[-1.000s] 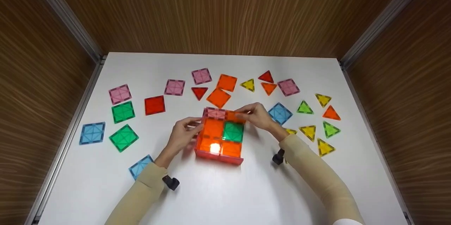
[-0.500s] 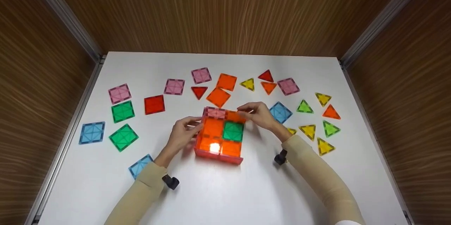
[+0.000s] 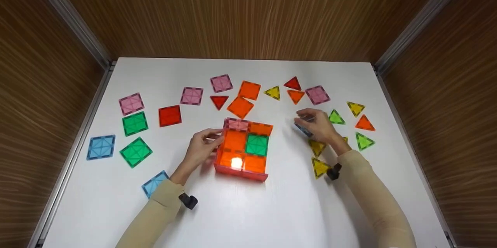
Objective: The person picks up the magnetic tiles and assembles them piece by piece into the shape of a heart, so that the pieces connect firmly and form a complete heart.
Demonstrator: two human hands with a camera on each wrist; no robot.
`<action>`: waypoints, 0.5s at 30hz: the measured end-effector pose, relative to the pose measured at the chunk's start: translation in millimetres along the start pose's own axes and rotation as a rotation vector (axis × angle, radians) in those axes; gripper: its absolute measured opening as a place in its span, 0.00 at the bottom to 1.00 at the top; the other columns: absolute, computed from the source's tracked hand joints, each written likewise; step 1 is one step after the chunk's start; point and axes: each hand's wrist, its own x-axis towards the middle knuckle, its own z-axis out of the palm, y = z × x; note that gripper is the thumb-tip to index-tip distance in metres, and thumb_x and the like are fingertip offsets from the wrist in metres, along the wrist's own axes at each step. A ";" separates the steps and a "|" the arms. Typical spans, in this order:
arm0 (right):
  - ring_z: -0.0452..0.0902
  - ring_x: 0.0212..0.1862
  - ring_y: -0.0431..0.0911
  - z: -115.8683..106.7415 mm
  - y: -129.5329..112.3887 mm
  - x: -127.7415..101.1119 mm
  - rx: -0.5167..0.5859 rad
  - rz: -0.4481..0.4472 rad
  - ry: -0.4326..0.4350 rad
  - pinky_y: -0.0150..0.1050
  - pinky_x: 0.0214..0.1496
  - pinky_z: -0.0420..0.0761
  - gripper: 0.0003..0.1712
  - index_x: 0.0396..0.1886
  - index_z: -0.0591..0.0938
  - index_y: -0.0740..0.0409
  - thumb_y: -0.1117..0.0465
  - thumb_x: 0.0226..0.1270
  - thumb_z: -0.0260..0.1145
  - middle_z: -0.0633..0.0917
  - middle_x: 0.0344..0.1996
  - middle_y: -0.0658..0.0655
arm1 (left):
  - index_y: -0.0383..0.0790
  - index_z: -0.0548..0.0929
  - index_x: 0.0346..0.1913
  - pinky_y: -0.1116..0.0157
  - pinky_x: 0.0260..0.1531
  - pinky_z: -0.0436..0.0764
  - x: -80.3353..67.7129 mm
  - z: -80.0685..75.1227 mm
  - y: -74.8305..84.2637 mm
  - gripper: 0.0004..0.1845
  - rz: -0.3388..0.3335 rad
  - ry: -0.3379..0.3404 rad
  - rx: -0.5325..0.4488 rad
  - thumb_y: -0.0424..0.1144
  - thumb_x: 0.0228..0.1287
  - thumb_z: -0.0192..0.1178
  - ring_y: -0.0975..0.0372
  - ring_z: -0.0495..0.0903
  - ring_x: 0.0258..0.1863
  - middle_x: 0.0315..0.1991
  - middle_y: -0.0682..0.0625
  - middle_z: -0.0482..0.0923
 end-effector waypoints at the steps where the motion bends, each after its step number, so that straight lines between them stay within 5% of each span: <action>1: 0.81 0.58 0.54 -4.2 4.0 -0.9 -0.004 0.020 0.011 0.49 0.64 0.82 0.28 0.63 0.84 0.57 0.45 0.73 0.71 0.87 0.57 0.58 | 0.35 0.86 0.61 0.70 0.38 0.89 0.0 0.0 0.2 0.18 0.001 -0.001 -0.001 0.37 0.71 0.69 0.39 0.87 0.46 0.50 0.37 0.86; 8: 0.78 0.63 0.62 -19.9 24.1 -2.7 -0.149 0.066 0.084 0.61 0.69 0.80 0.30 0.66 0.82 0.58 0.46 0.73 0.71 0.81 0.64 0.65 | 0.36 0.86 0.61 0.70 0.38 0.89 0.6 -0.4 -0.8 0.19 0.001 -0.003 0.004 0.37 0.71 0.69 0.39 0.88 0.45 0.49 0.37 0.87; 15: 0.74 0.66 0.63 -12.3 27.5 -1.5 -0.351 0.068 -0.007 0.63 0.74 0.75 0.36 0.70 0.78 0.59 0.44 0.70 0.73 0.75 0.70 0.68 | 0.37 0.87 0.61 0.70 0.38 0.89 0.4 -0.6 -1.9 0.18 0.006 -0.001 0.006 0.38 0.71 0.70 0.41 0.88 0.44 0.49 0.37 0.86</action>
